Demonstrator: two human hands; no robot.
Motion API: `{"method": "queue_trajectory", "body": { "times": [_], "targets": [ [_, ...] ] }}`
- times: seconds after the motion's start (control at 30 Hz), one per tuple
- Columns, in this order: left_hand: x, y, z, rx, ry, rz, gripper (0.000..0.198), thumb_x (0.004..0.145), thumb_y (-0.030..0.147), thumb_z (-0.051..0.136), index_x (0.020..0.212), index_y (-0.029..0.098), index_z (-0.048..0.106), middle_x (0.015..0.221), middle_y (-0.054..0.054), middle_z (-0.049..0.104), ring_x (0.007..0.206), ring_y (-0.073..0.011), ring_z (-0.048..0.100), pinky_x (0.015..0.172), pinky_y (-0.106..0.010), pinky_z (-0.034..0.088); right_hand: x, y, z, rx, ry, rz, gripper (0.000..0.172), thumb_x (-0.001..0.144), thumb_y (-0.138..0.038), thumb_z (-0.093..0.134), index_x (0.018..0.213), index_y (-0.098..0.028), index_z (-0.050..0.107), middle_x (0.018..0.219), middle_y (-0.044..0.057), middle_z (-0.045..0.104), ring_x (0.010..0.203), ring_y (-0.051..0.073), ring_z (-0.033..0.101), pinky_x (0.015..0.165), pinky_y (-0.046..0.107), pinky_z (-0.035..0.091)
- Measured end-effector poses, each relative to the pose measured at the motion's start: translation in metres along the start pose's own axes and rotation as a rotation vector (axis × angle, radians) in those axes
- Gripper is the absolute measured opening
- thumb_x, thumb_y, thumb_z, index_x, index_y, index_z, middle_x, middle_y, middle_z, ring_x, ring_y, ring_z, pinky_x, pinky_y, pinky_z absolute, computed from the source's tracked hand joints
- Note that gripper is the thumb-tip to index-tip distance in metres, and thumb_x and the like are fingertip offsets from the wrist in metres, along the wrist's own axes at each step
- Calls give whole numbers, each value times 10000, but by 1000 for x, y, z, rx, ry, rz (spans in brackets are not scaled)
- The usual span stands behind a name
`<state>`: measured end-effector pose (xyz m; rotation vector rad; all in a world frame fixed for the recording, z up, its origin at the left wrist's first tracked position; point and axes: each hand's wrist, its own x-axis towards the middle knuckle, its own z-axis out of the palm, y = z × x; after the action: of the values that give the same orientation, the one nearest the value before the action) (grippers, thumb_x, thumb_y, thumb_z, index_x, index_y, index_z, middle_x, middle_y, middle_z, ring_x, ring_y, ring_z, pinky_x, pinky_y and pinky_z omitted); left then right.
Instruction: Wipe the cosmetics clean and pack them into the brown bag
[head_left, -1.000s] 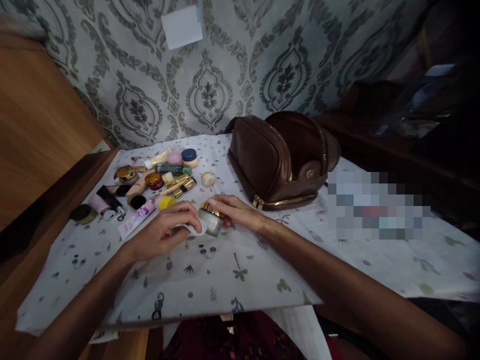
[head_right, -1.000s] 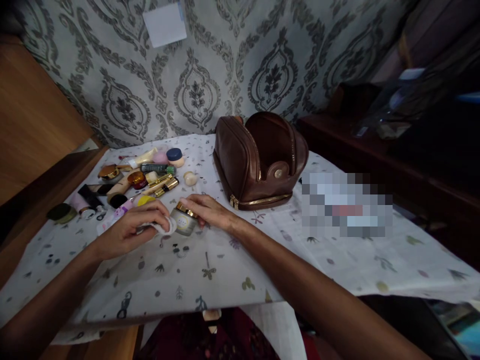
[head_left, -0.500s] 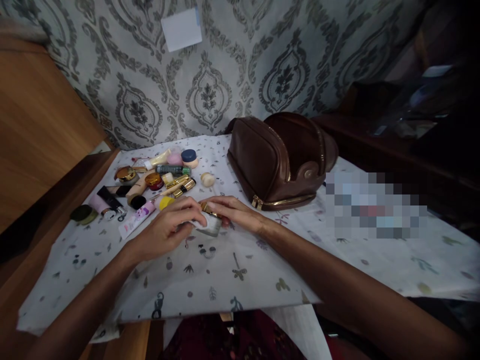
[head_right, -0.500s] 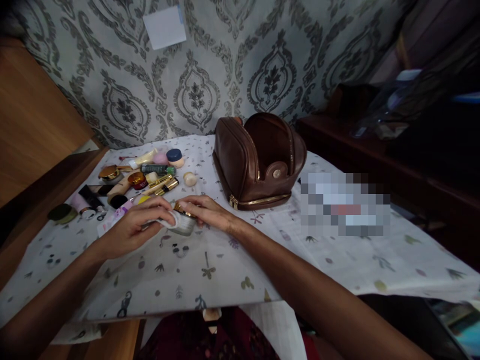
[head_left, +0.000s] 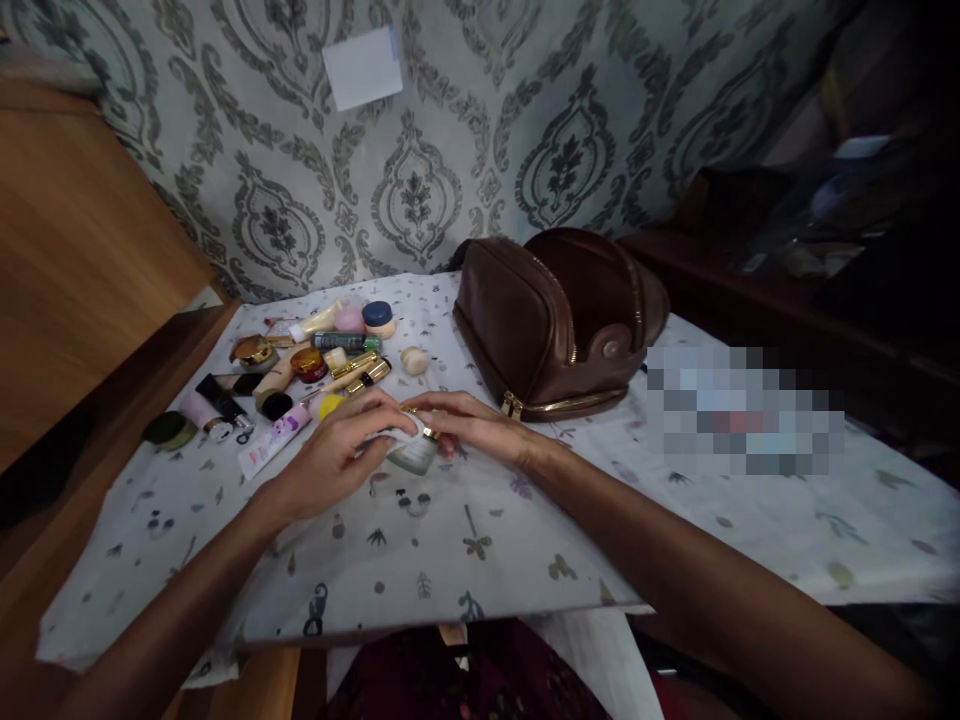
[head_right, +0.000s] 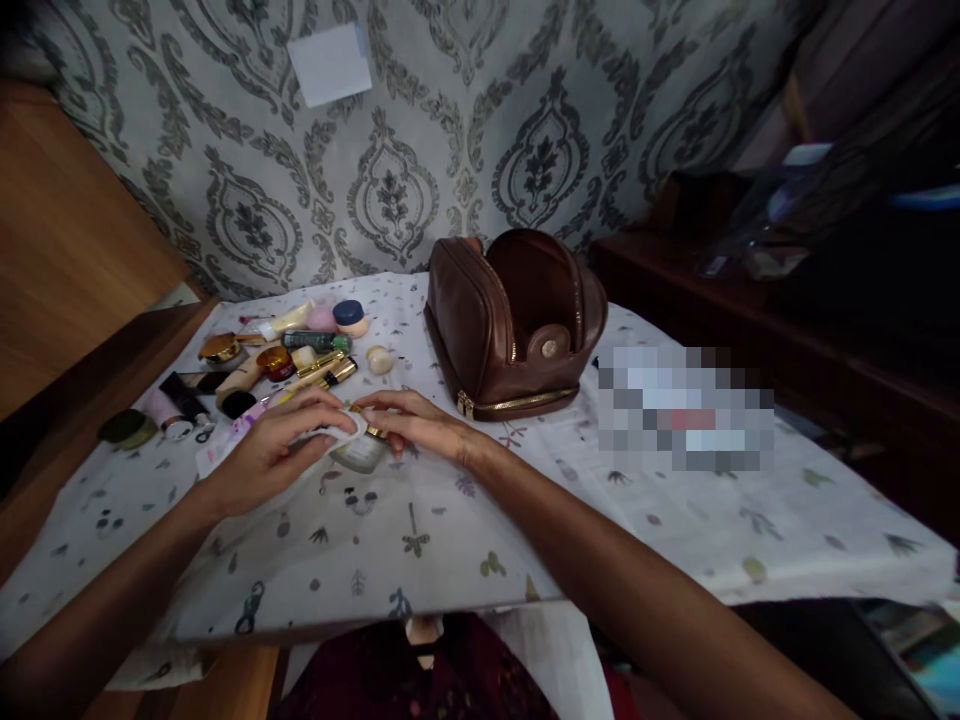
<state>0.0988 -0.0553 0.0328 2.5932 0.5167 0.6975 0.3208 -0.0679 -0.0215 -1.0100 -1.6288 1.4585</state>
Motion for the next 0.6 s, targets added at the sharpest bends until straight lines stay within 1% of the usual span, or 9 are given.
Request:
{"method": "queue_trajectory", "body": {
  "times": [0.1, 0.17, 0.2, 0.27, 0.33, 0.43, 0.53, 0.6],
  "targets": [
    [2, 5, 0, 51, -27, 47, 252, 928, 59, 442, 1001, 199, 638, 1018, -57, 580, 968, -179, 566, 830, -297, 452, 0, -1, 2, -33, 23, -20, 476, 881, -532, 590, 1141, -139, 652, 691, -22, 562, 530, 86, 479, 542, 226, 386],
    [1, 7, -3, 73, -83, 54, 257, 903, 32, 438, 945, 192, 634, 1014, -55, 585, 957, -178, 567, 822, -294, 447, 1, -1, 4, -50, 43, -27, 486, 873, -577, 587, 1074, -141, 661, 755, -9, 565, 533, 75, 464, 526, 221, 384],
    [0, 8, -5, 78, -121, 48, 255, 888, 21, 440, 917, 190, 630, 1006, -52, 588, 946, -175, 571, 813, -289, 445, 2, 0, 5, -52, 54, -29, 498, 870, -594, 587, 1079, -148, 658, 774, -8, 558, 535, 73, 461, 518, 219, 387],
    [-3, 9, -10, 67, -193, 23, 249, 863, 11, 447, 874, 188, 622, 979, -42, 593, 913, -167, 581, 792, -275, 447, 4, 1, 6, -45, 75, -26, 527, 869, -609, 590, 1157, -171, 638, 765, -18, 533, 528, 72, 455, 488, 211, 387],
    [-6, 7, -15, 27, -231, -12, 240, 859, 20, 447, 862, 187, 620, 961, -37, 590, 890, -161, 588, 778, -265, 452, 6, 2, 6, -36, 78, -16, 540, 878, -598, 591, 1234, -194, 616, 723, -32, 507, 519, 75, 452, 462, 199, 377],
    [-8, 2, -16, -31, -206, -70, 222, 870, 48, 451, 880, 189, 622, 968, -38, 585, 896, -160, 595, 774, -261, 461, 5, 1, 5, -21, 60, -1, 499, 889, -557, 602, 1232, -197, 634, 698, -34, 506, 522, 75, 466, 467, 195, 387],
    [-6, -1, -11, -42, -110, -94, 210, 893, 71, 461, 935, 193, 626, 984, -44, 597, 935, -168, 594, 811, -275, 469, 3, -1, 2, 12, 36, 3, 475, 881, -495, 636, 1249, -195, 634, 735, -22, 549, 551, 78, 490, 504, 202, 417],
    [-3, -1, -5, -25, -41, -75, 199, 919, 101, 473, 988, 197, 633, 993, -49, 604, 954, -175, 589, 839, -293, 471, 1, -2, 1, 30, 24, -1, 479, 874, -463, 650, 1265, -188, 630, 763, -13, 579, 575, 81, 501, 524, 204, 428]
  ]
}}
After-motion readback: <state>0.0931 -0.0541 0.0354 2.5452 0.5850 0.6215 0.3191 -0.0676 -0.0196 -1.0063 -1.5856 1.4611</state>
